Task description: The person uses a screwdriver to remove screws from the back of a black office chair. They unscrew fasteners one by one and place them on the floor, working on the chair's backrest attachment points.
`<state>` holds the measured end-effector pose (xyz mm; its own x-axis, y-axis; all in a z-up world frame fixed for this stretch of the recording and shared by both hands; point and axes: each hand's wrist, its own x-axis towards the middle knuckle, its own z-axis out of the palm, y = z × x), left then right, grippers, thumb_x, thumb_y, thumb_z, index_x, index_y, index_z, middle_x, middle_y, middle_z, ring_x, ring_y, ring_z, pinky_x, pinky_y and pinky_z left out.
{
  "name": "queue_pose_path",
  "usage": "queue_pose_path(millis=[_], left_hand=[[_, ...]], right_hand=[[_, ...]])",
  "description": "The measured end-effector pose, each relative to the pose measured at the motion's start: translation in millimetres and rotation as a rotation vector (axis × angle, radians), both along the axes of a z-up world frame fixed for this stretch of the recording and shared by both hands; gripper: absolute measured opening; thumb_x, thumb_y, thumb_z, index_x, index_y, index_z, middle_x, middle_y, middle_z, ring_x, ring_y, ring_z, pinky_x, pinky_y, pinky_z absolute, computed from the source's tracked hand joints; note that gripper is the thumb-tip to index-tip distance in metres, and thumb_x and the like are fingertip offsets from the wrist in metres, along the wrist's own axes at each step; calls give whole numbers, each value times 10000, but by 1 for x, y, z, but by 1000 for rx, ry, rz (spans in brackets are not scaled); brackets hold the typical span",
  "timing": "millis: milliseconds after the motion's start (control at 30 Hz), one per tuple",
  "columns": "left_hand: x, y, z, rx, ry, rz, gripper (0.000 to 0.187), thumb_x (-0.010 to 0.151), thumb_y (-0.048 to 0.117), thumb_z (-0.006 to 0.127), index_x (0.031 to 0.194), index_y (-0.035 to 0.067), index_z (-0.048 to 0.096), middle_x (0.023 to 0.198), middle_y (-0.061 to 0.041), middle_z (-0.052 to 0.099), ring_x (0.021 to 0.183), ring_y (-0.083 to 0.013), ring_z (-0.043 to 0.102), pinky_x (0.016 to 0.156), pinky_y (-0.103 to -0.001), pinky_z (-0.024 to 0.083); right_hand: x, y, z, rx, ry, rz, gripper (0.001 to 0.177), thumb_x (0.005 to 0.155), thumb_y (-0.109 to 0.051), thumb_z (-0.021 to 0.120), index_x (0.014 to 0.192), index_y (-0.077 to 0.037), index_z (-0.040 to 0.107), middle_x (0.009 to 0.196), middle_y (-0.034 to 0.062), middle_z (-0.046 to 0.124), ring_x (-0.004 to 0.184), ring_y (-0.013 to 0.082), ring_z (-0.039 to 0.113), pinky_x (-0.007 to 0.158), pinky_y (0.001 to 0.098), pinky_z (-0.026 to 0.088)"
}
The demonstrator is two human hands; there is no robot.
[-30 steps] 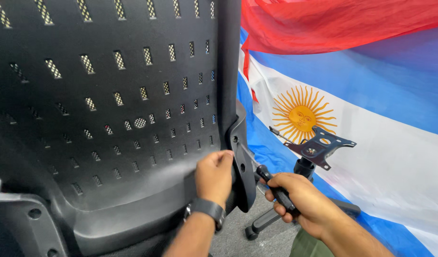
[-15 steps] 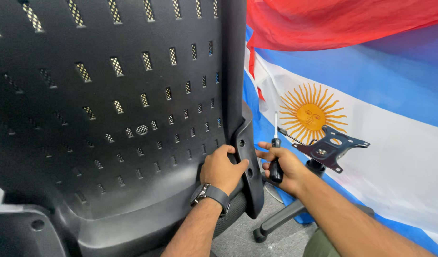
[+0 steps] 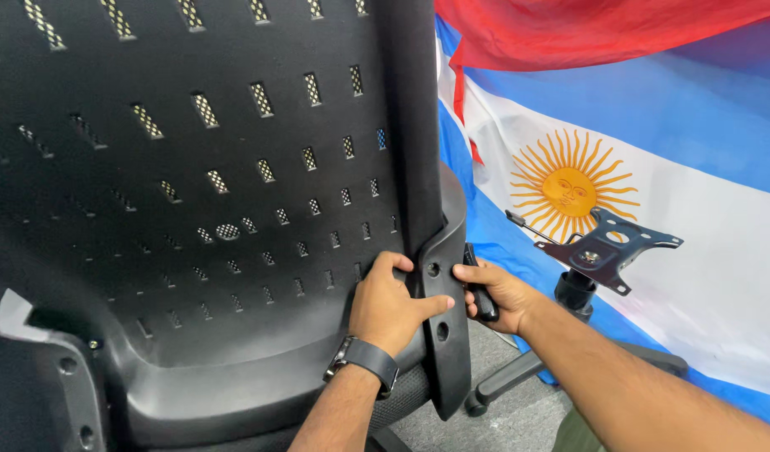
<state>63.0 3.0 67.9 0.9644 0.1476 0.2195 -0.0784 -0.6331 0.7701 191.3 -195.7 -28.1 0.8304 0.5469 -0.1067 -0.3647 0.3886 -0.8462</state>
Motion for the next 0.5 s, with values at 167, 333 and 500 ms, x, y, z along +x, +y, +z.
queue_pose_path(millis=[167,333,500], left_hand=[[-14,-5,9,103,-63,-5,856,591,362,941,1308,196,505,749,-105,716,702,-283,720,659,-413,562],[-19,-9,15,235,-79,-1,959,591,367,965,1378,248,431,861,-87,719,821,-318,737,717,-443,568],[-12,-17,21,142,-2,-8,939,665,418,893,1450,323,386,784,-87,737,794,-290,755,701,-424,586]], right_hand=[[4,-3,9,-15,-45,-25,268,831,-129,807,1002,-115,601,703,-30,613,513,57,577,431,207,490],[18,-12,28,20,-11,103,384,814,-61,771,1144,-132,587,788,-21,633,528,30,579,435,181,472],[24,-11,32,31,28,209,429,832,-26,745,1201,-148,565,811,-21,641,476,-5,517,420,167,439]])
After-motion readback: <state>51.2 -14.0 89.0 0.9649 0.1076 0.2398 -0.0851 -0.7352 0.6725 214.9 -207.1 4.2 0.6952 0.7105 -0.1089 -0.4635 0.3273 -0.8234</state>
